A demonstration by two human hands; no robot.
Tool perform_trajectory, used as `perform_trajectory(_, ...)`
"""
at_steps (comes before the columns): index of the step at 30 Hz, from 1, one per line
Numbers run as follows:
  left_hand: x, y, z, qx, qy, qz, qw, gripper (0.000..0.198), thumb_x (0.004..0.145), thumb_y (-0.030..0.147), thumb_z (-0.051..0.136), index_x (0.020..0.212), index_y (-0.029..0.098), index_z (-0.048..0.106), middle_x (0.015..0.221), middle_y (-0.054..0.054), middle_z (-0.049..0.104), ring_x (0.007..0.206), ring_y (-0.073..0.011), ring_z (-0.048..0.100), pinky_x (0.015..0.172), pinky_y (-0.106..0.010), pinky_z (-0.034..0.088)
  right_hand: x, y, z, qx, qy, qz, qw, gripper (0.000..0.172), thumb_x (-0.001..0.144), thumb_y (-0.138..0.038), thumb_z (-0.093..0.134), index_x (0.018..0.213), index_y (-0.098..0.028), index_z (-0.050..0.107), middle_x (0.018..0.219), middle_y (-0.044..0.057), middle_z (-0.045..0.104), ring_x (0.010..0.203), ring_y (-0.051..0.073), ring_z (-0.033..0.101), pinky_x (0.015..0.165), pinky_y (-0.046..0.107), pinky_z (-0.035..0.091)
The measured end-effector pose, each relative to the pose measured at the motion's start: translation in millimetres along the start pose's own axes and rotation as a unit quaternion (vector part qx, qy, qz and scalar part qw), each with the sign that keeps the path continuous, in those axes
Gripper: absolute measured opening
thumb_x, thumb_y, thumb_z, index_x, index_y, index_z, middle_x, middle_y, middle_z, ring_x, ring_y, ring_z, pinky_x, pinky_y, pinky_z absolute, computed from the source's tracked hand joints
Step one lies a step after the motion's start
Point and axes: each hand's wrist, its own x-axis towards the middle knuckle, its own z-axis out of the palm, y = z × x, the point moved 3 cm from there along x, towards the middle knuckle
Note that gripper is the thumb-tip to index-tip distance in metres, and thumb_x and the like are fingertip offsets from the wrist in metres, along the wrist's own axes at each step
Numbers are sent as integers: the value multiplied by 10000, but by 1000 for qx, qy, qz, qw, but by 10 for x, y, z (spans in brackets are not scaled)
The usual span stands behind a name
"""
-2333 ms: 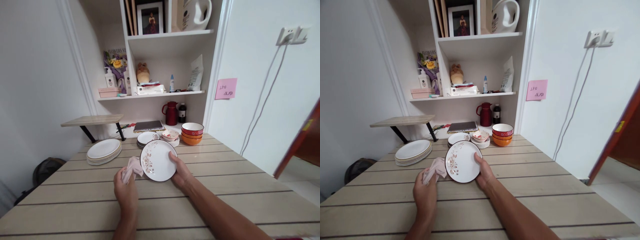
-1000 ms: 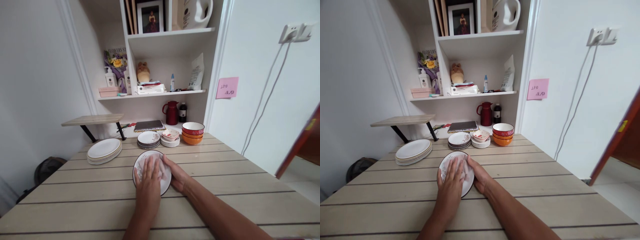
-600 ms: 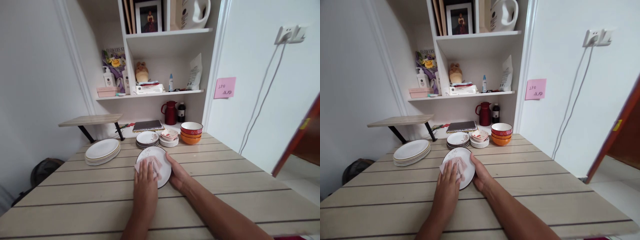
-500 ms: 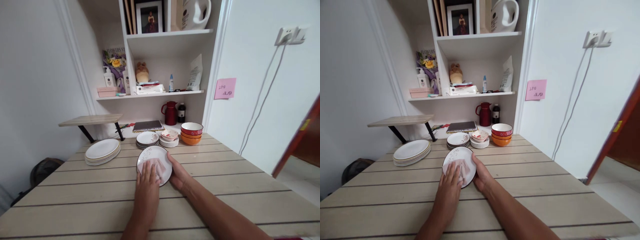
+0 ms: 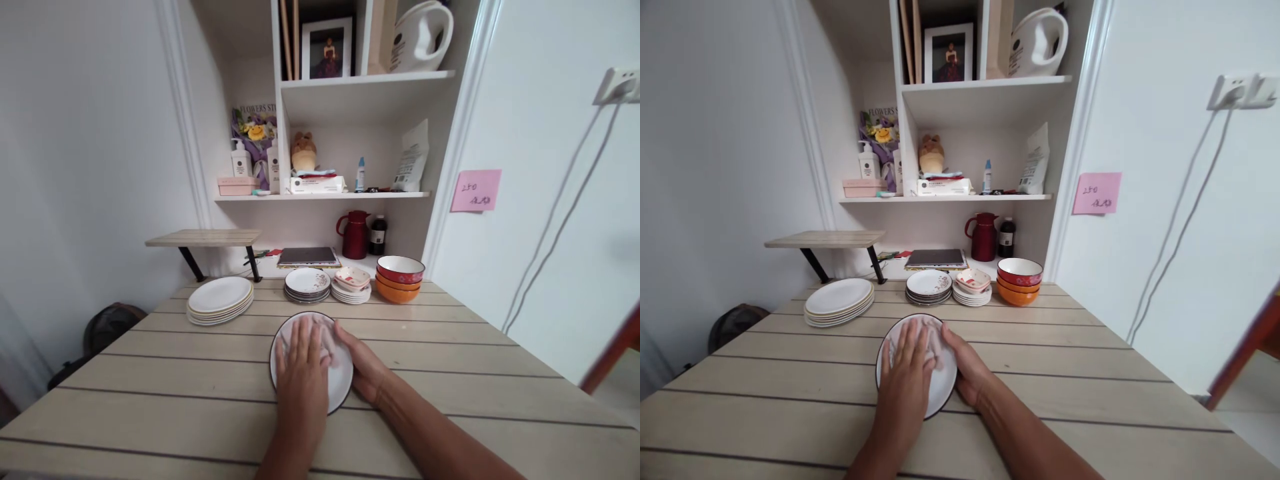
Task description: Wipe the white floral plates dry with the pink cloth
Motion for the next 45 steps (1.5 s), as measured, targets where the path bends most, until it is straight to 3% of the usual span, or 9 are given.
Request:
perform_trajectory(5, -10, -144, 69, 36, 15, -64, 997, 499, 899, 240, 404, 1390, 151, 412, 1463, -149, 397, 1380, -265, 310, 1110, -552, 237, 48, -25, -22, 37, 42, -49, 997, 524, 832, -506, 574, 1215, -148, 588, 1146, 111, 684, 1067, 250, 630, 987, 398, 430)
perform_trajectory(12, -86, -84, 124, -12, -57, 51, 997, 474, 902, 209, 385, 1370, 199, 456, 1462, -84, 410, 1361, -254, 351, 1088, -504, 323, 111, -148, -214, 101, 87, -97, 986, 511, 871, -523, 494, 1187, -133, 589, 1154, 124, 677, 1086, 243, 619, 965, 394, 450)
perform_trajectory(16, -103, 13, 90, -60, -91, 107, 988, 509, 902, 212, 401, 1410, 248, 392, 1498, -37, 344, 1384, -237, 310, 1067, -465, 370, 83, -148, -218, 75, 69, -66, 993, 537, 869, -542, 486, 1159, -105, 604, 1105, 138, 694, 1044, 244, 639, 958, 376, 448)
perform_trajectory(22, -58, 54, 20, -67, -78, 120, 987, 577, 868, 146, 418, 1422, 299, 357, 1502, 10, 332, 1402, -228, 269, 1111, -515, 290, 49, -35, -145, -15, 33, 14, 999, 558, 821, -580, 546, 1069, -91, 644, 1011, 144, 720, 964, 250, 667, 958, 373, 436)
perform_trajectory(25, -24, 36, 6, -40, -46, 87, 994, 560, 877, 163, 410, 1422, 281, 361, 1506, -6, 333, 1402, -232, 270, 1122, -529, 257, 46, -22, -117, -28, 10, 21, 999, 545, 833, -550, 551, 1132, -101, 624, 1029, 135, 718, 963, 243, 668, 952, 374, 438)
perform_trajectory(28, -3, -19, 10, 2, 1, 6, 1000, 515, 898, 189, 379, 1412, 226, 382, 1506, -55, 335, 1400, -246, 272, 1114, -548, 246, 45, -19, -79, -27, -3, 10, 1000, 554, 834, -536, 560, 1188, -112, 603, 1063, 127, 712, 971, 243, 667, 946, 377, 446)
perform_trajectory(32, -17, -104, 56, 38, 22, -70, 997, 491, 902, 195, 372, 1389, 142, 406, 1480, -140, 371, 1374, -267, 321, 1100, -559, 248, 56, -31, -51, 0, 24, -43, 999, 556, 820, -528, 578, 1199, -123, 599, 1098, 123, 702, 997, 256, 659, 952, 398, 450)
perform_trajectory(37, -48, -146, 113, 45, -30, -58, 997, 481, 888, 168, 374, 1355, 80, 444, 1465, -176, 380, 1369, -291, 325, 1079, -529, 304, 104, -83, -148, 64, 101, -89, 989, 531, 814, -503, 594, 1222, -163, 575, 1173, 100, 673, 1063, 250, 630, 946, 401, 458)
perform_trajectory(45, -75, -30, 137, -28, -148, 41, 988, 518, 901, 190, 351, 1418, 153, 373, 1527, -77, 266, 1415, -251, 227, 1104, -501, 298, 108, -176, -276, 110, 127, -99, 981, 526, 840, -518, 551, 1200, -135, 582, 1137, 118, 685, 1058, 247, 631, 948, 390, 460)
